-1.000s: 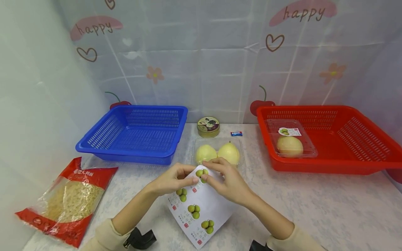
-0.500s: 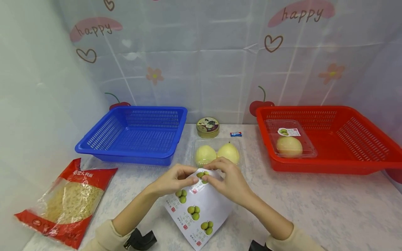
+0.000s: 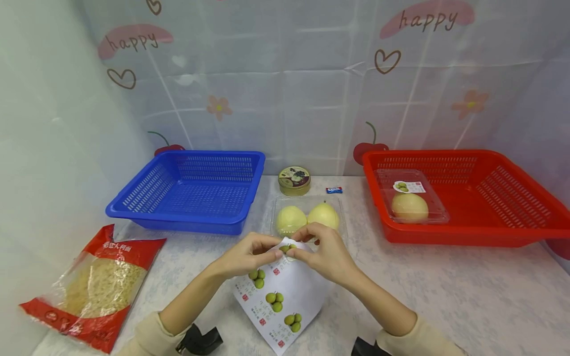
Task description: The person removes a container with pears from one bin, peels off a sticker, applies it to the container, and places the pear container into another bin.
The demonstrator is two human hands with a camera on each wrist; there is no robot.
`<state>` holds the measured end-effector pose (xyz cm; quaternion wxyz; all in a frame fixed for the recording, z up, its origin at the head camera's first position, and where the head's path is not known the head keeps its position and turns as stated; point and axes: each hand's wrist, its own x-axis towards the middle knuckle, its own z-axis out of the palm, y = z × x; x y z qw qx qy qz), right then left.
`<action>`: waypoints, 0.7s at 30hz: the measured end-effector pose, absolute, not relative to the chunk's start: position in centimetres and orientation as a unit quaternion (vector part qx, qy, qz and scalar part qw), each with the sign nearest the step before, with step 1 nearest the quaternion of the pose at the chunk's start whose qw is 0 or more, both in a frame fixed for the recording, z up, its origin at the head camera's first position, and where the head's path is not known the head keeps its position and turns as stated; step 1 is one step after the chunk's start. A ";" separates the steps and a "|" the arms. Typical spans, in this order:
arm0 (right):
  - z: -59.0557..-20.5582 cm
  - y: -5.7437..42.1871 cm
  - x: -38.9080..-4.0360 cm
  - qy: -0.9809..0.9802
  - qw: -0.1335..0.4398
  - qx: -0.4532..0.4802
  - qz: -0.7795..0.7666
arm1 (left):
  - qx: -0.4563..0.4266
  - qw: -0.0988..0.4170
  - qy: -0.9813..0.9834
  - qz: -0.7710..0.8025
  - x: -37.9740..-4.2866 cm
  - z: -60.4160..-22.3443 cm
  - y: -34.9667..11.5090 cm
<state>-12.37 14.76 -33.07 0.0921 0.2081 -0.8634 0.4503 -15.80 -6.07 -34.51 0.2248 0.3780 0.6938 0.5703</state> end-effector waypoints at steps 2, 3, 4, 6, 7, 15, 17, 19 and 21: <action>-33.0 14.7 -12.4 -0.865 0.093 0.205 0.449 | 0.370 0.224 0.697 0.572 -15.7 -34.5 -6.1; -33.0 14.7 -12.4 -0.865 0.097 0.205 0.447 | 0.364 0.225 0.700 0.572 -15.7 -34.4 -6.1; -33.1 14.6 -12.4 -0.866 0.102 0.205 0.445 | 0.357 0.223 0.704 0.572 -15.6 -34.4 -6.1; -33.1 14.5 -12.3 -0.866 0.117 0.207 0.440 | 0.345 0.223 0.709 0.574 -15.5 -34.3 -6.0; -33.2 14.5 -12.3 -0.866 0.126 0.208 0.438 | 0.338 0.224 0.709 0.577 -15.4 -34.2 -6.0; -33.6 14.4 -12.3 -0.860 0.201 0.223 0.412 | 0.285 0.240 0.699 0.611 -15.2 -34.1 -5.8; -33.7 14.4 -12.3 -0.856 0.218 0.227 0.410 | 0.280 0.238 0.698 0.615 -15.1 -34.0 -5.8; -33.8 14.2 -12.3 -0.852 0.231 0.230 0.410 | 0.278 0.236 0.697 0.617 -15.1 -34.0 -5.8; -34.0 14.1 -12.3 -0.849 0.246 0.232 0.406 | 0.276 0.235 0.696 0.620 -15.1 -34.1 -5.7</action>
